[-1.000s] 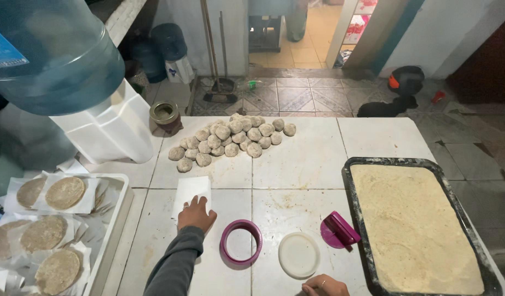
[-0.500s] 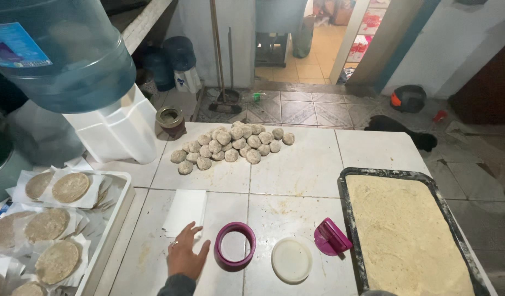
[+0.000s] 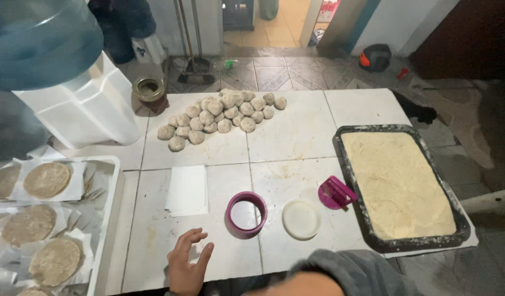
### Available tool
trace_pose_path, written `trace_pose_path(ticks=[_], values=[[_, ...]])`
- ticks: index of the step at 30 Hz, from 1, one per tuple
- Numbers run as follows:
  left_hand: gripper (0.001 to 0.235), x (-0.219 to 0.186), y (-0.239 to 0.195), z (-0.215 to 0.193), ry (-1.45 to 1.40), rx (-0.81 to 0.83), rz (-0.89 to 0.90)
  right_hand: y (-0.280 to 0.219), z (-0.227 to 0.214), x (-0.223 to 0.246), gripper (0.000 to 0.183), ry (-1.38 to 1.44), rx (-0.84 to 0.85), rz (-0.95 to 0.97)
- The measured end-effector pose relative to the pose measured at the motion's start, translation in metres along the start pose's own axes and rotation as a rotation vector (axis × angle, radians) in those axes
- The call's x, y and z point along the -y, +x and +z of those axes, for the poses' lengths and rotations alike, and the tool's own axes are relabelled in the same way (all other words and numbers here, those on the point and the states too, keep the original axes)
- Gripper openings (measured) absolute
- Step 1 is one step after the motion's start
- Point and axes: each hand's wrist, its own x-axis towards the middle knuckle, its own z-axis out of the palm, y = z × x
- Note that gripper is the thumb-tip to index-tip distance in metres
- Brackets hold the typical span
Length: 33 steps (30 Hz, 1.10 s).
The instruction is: The person places dough balls between sheets of parchment paper, positions them in a pink circular mold, and uses a pink press to flatten each ball into a patty. The finished patties are placed into a white tray. The process is repeated for multiple dough balls.
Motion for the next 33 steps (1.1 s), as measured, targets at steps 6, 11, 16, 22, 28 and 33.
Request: trace_pose_path(ticks=[6, 11, 16, 22, 28, 33], values=[[0.041, 0.012, 0.005, -0.039, -0.11, 0.383, -0.097, 0.056, 0.002, -0.291, 0.032, -0.68, -0.243, 0.329], [0.034, 0.004, 0.013, -0.07, -0.105, 0.463, -0.042, 0.045, 0.01, -0.39, 0.068, -0.992, -0.067, 0.609], [0.022, 0.011, 0.026, -0.086, -0.096, 0.495, -0.047, 0.04, 0.019, -0.421, 0.044, -1.134, -0.118, 0.497], [0.031, 0.016, 0.036, -0.093, -0.197, 0.588, 0.017, 0.041, 0.024, -0.425, 0.035, -1.211, -0.182, 0.318], [0.023, 0.006, 0.044, -0.096, -0.194, 0.549, 0.032, 0.035, 0.023, -0.448, 0.029, -1.217, -0.197, 0.243], [0.015, -0.002, 0.052, -0.101, -0.198, 0.463, 0.028, 0.039, 0.016, -0.44, 0.003, -1.436, -0.245, 0.089]])
